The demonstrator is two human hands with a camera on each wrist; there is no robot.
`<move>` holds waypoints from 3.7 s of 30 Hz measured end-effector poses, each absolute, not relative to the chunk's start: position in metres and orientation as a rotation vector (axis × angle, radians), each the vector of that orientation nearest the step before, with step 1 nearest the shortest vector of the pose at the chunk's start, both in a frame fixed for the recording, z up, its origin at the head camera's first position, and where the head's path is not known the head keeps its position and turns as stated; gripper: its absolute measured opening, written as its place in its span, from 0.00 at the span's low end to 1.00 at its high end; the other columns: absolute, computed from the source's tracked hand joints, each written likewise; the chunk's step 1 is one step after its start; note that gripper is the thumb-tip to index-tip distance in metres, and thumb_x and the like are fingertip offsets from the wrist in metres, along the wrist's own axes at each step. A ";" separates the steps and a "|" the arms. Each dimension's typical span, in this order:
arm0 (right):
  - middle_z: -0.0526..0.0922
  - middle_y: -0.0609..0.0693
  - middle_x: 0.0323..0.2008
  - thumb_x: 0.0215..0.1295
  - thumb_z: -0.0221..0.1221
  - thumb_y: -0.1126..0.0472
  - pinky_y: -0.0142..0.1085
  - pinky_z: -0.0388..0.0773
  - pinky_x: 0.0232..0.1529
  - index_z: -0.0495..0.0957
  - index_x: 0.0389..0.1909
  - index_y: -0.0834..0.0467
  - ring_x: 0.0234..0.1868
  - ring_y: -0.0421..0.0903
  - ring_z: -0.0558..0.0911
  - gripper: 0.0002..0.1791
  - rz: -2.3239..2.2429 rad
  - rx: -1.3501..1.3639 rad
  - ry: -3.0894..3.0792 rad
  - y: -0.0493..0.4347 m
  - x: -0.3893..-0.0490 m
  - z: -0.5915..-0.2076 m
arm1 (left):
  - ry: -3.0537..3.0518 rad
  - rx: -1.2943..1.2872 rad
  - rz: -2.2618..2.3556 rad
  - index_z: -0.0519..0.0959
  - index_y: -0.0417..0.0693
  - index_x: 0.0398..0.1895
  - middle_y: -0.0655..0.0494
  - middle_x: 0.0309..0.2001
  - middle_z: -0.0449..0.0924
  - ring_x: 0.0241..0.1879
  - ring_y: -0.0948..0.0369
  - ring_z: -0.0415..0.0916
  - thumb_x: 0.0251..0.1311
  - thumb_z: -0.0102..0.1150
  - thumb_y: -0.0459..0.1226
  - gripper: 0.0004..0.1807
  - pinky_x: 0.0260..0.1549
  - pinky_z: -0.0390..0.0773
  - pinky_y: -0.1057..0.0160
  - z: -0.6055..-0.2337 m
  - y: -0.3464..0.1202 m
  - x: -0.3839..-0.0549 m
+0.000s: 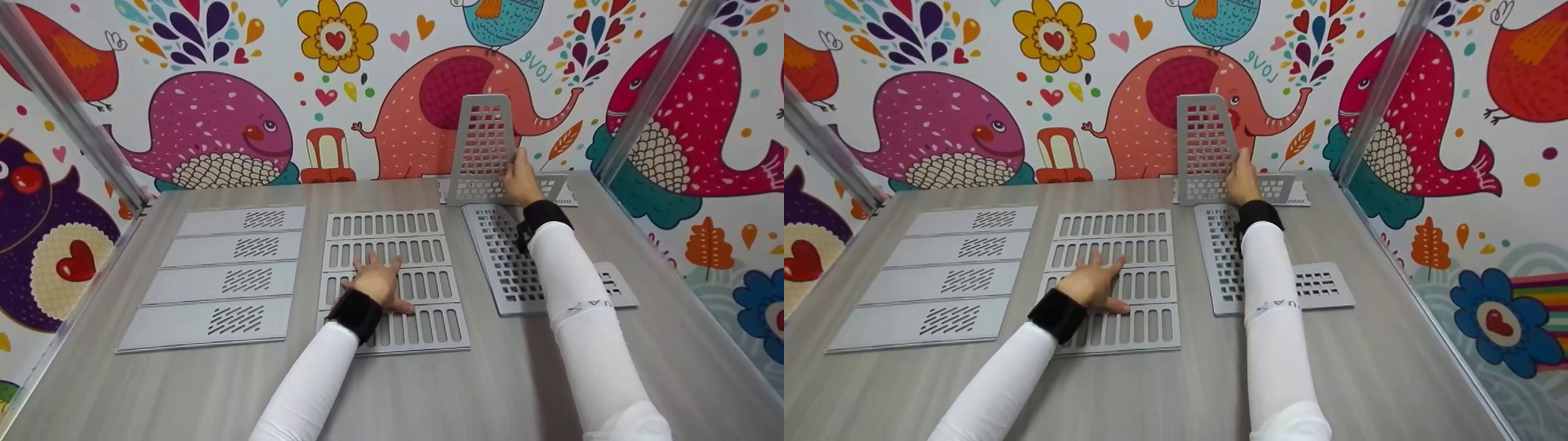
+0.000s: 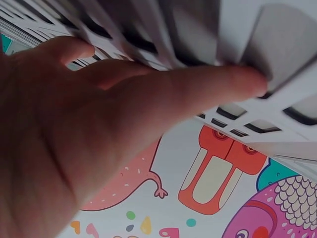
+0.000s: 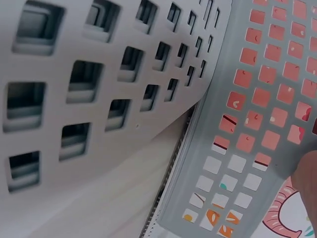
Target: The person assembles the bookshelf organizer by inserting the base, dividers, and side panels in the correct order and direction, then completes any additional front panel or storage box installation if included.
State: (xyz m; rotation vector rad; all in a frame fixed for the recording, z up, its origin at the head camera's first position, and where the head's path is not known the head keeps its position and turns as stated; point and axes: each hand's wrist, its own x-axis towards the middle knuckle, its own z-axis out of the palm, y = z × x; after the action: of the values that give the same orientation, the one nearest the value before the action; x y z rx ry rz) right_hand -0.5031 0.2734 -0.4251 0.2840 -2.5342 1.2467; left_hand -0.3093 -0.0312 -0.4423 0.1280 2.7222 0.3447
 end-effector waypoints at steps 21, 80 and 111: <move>0.69 0.75 0.57 0.77 0.34 0.70 0.56 0.64 0.66 0.55 0.61 0.72 0.62 0.63 0.71 0.16 1.240 0.332 -2.583 0.260 -0.498 -0.422 | 2.753 0.148 0.316 0.51 0.63 0.81 0.32 0.80 0.39 0.75 0.27 0.43 0.43 0.76 0.62 0.63 0.59 0.60 0.20 -0.443 -0.032 -0.309; 0.75 0.72 0.58 0.76 0.41 0.69 0.55 0.66 0.69 0.61 0.59 0.71 0.64 0.62 0.74 0.15 1.166 0.428 -2.614 0.232 -0.498 -0.422 | 2.746 0.149 0.273 0.50 0.64 0.81 0.34 0.80 0.36 0.76 0.28 0.40 0.44 0.75 0.61 0.62 0.59 0.62 0.21 -0.443 -0.030 -0.307; 0.56 0.74 0.64 0.81 0.38 0.61 0.63 0.65 0.68 0.67 0.55 0.66 0.64 0.73 0.66 0.15 0.957 0.076 -2.862 0.299 -0.478 -0.434 | 2.757 0.169 0.290 0.51 0.64 0.81 0.33 0.80 0.37 0.76 0.27 0.40 0.44 0.75 0.61 0.62 0.59 0.60 0.20 -0.443 -0.031 -0.307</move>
State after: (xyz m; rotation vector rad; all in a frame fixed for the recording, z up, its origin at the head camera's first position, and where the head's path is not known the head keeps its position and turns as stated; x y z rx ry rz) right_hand -0.4780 0.2990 -0.4336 0.0763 -2.8625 0.9568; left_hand -0.3071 -0.0314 -0.4433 0.1691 2.7566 0.2896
